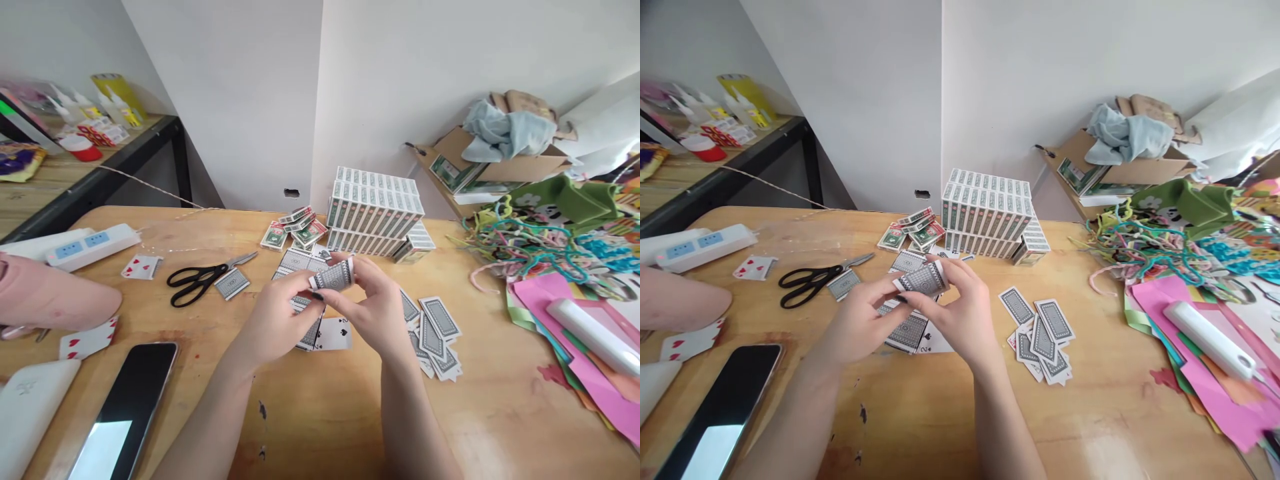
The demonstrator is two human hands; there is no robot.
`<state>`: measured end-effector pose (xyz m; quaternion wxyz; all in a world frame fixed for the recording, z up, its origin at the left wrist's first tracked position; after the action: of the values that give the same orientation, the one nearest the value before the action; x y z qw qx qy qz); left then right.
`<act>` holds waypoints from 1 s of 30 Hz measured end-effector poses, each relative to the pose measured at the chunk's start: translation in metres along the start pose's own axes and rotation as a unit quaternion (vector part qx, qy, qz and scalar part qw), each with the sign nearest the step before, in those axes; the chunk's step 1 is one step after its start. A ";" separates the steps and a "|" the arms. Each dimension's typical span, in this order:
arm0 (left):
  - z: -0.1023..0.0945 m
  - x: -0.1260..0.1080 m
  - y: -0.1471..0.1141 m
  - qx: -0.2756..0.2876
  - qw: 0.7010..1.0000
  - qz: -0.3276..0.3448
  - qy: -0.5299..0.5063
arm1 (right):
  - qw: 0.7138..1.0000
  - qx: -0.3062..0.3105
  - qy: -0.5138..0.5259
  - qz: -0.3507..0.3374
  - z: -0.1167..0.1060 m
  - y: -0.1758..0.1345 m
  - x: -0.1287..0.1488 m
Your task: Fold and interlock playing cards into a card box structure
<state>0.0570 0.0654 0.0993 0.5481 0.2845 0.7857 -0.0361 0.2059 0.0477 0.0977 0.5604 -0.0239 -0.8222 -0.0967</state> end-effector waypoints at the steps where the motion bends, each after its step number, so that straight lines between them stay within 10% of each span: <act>1: 0.001 0.001 0.001 -0.003 0.999 0.000 0.034 | 1.000 -0.002 -0.007 0.000 0.001 0.000 0.001; 15: 0.005 0.025 0.006 -0.024 0.997 -0.046 0.065 | 0.981 0.009 0.088 0.173 -0.010 0.015 -0.030; 18: -0.003 0.047 0.010 -0.091 0.969 -0.059 0.223 | 0.959 -0.025 0.142 0.242 -0.018 0.025 -0.058; 21: 0.000 0.066 0.011 -0.018 0.959 -0.131 0.251 | 0.906 0.020 0.226 0.358 -0.015 0.033 -0.093; 30: 0.028 0.067 0.012 0.015 0.915 -0.218 0.340 | 0.841 0.077 0.350 0.406 0.010 0.043 -0.131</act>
<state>0.0706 0.0920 0.0322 0.2220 0.1093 0.9665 -0.0677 0.2518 0.1001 -0.0210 0.7998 -0.2769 -0.4932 0.2013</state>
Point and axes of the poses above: each hand's wrist, its own y-axis towards the middle knuckle, its own z-axis out of the palm, x = y × z, the point moved 2 cm from there along y, towards the middle knuckle, and after that the axes turned 10 degrees about z, right-handed, at the moved point
